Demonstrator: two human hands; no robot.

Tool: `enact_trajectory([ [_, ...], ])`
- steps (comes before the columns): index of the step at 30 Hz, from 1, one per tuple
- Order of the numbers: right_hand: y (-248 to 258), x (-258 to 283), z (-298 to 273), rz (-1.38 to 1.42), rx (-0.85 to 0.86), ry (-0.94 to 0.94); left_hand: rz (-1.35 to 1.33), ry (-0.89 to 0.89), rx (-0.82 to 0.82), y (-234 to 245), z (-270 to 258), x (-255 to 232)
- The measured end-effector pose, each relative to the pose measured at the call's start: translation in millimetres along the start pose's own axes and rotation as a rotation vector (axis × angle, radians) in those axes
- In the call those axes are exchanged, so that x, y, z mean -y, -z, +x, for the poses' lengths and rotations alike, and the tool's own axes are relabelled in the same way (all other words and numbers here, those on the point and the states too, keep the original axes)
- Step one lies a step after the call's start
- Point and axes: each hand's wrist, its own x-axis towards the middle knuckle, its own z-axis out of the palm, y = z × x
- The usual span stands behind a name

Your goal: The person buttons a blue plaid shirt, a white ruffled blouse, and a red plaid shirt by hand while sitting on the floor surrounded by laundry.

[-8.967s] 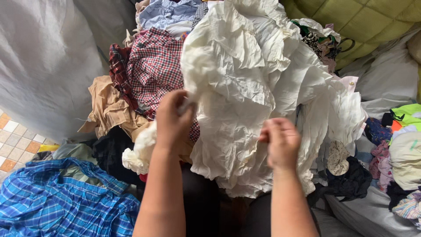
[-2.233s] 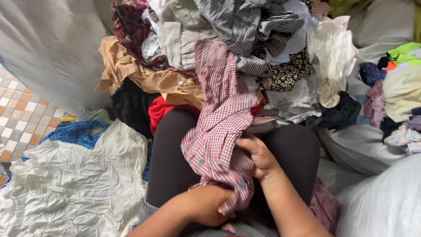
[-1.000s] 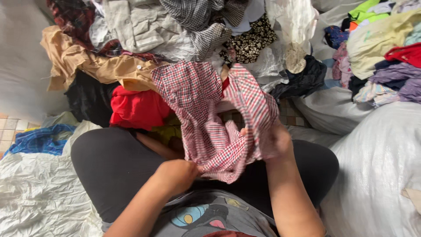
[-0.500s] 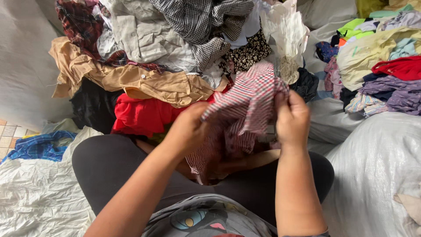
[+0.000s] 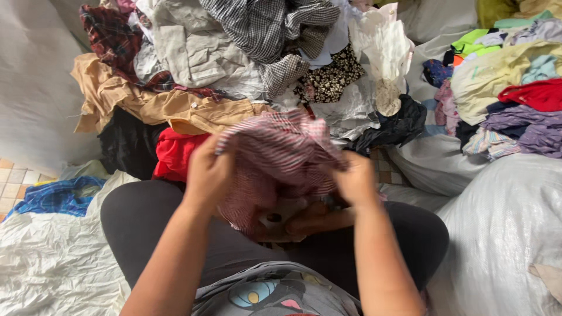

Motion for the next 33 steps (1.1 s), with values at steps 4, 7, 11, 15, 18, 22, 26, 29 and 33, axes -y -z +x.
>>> enact_trajectory([
  [4, 33, 18, 6, 0.145, -0.209, -0.039, 0.473, 0.110, 0.040, 30, -5, -44],
  [7, 24, 35, -2, 0.427, -0.135, -0.020, 0.585, 0.019, 0.267, 11, -8, -67],
  [11, 4, 89, -17, 0.352, 0.209, 0.134, 0.357, -0.284, 0.359, -34, 4, -71],
  [15, 18, 114, -14, 0.292, 0.192, 0.223, 0.281, -0.268, 0.452, -53, 23, -7],
  [18, 42, 118, -8, -0.008, 0.110, 0.322, 0.184, -0.223, 0.344, -49, 27, -3],
  [22, 54, 68, 9, -0.461, -0.043, 0.344, -0.223, -0.016, 0.151, -40, 21, -43],
  [26, 51, 26, 16, -0.221, -0.125, 0.127, 0.002, -0.052, 0.137, -16, 26, -44],
  [29, 51, 35, 8, 0.042, -0.150, 0.077, 0.368, -0.147, 0.209, 1, 25, -38],
  [33, 67, 39, 5, -0.057, -0.215, 0.091, 0.885, -0.228, 0.162, 14, 28, -47],
])
